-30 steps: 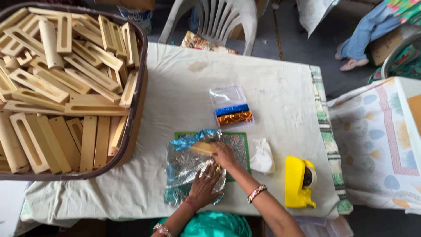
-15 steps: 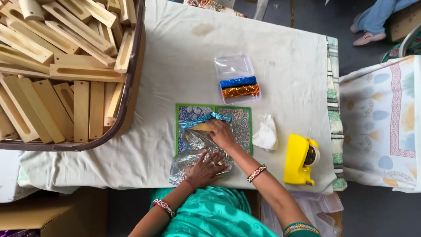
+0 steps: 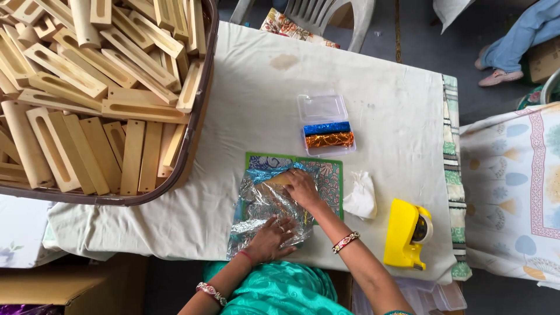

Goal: The person takes sheets of colored metallic foil from a cardboard box, wraps them around wooden blocks on the table, and places the wrapped blocks into a plastic container. They then pick up unwrapped wooden blocks, wipe them with a white cloth, and arrange them on the work mat.

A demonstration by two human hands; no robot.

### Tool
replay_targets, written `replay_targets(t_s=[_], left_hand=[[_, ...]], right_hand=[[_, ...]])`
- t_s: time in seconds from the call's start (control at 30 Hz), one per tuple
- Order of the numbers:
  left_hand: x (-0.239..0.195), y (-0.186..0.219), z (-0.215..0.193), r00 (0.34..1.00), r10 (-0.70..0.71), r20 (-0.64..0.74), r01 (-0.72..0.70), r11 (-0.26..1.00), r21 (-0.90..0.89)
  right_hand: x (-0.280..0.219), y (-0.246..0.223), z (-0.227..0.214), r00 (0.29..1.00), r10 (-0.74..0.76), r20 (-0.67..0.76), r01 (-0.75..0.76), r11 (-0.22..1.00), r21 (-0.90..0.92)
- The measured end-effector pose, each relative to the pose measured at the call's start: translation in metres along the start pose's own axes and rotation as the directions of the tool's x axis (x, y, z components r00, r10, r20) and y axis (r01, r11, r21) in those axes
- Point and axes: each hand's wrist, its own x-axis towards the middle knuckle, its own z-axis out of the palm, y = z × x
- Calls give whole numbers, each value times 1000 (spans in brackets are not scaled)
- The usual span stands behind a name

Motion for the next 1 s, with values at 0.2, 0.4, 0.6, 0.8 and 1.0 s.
replay_targets(t_s=[0.2,0.4,0.6,0.8,1.0], left_hand=[[33,-21,-77,812,-431,-394,418,900,-123],[92,-65,-113,837,-300,-458,412,896,166],[113,-95,-101,858,-437,-270,496,843,210],[89,-87,-103,783,-355,-511,382,923,-56],[64,-80,-102,771,-272,-575,315,949,-27]], right_hand=[[-1,-14,-12,999,39,6,-39,999,-24],[-5,-22,-21,997,70,-22,-70,997,-10],[-16,-10,-15,989,120,-88,-120,993,4],[-30,14,-15,886,265,-382,-217,962,165],[-21,-2,-56,939,114,-324,-120,993,2]])
